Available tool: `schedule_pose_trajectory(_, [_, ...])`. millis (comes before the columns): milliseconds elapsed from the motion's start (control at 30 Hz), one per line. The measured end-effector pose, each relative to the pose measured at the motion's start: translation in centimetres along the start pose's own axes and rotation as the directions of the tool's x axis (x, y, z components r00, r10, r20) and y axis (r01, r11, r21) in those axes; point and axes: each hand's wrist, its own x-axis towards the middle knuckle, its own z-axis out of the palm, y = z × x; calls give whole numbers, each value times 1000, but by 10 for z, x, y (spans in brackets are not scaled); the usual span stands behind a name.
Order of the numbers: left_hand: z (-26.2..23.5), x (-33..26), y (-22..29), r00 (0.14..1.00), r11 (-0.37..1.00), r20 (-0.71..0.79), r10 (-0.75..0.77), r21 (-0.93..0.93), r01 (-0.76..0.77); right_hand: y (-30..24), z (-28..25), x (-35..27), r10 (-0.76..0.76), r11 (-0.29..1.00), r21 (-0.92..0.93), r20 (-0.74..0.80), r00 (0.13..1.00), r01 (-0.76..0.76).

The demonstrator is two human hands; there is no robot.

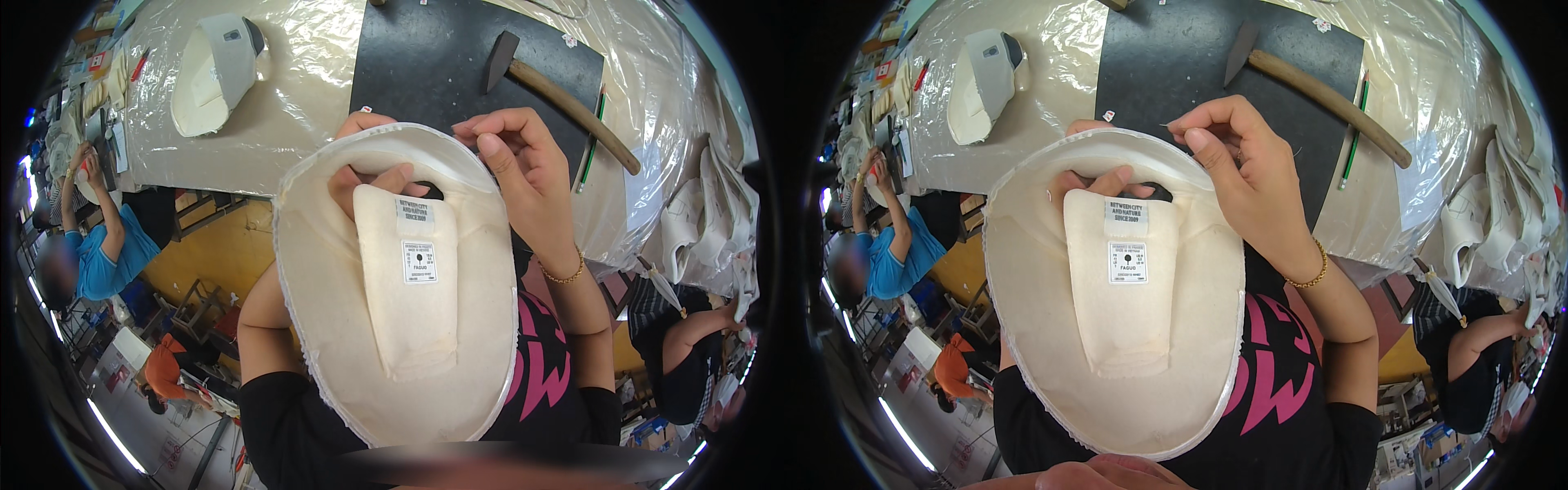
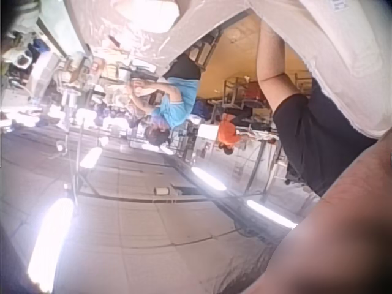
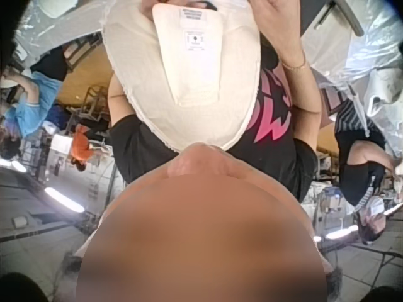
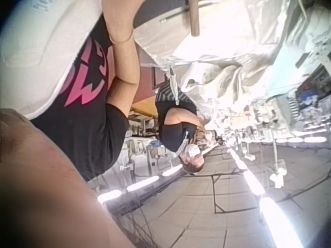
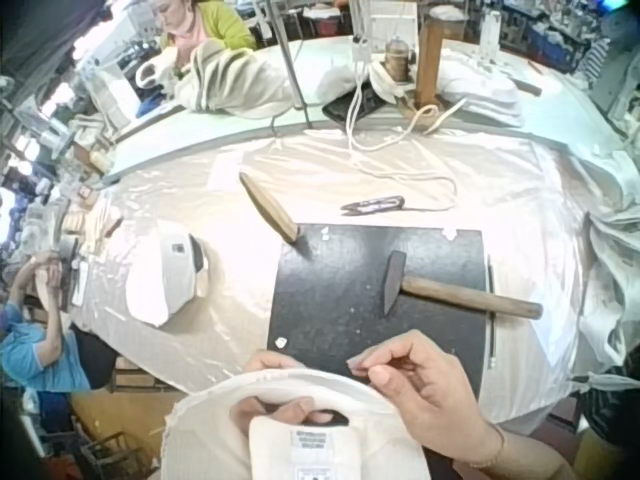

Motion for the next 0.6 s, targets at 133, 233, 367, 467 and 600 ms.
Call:
schedule_pose_trajectory(133, [-2, 2, -2, 998, 997, 59, 0, -75, 4, -3, 4, 0, -13, 999, 42, 35, 999, 12])
schedule_pose_trajectory(233, [-3, 3, -4, 999, 997, 49, -12, -78, 16, -8, 1, 0, 68, 997, -42, 112, 991, -64])
schedule_pose_trajectory(367, [-2, 1, -4, 1000, 996, 24, 0, -86, 2, -11, 0, -3, 93, 983, -168, 127, 988, -71])
schedule_pose_trajectory(467, [-1, 1, -5, 999, 999, -7, -35, -25, 34, -11, 3, -4, 61, 980, -195, 120, 991, -37])
schedule_pose_trajectory(600, [0, 1, -9, 999, 994, -18, -47, -95, 45, -15, 4, 3, -151, 902, -394, 89, 985, 174])
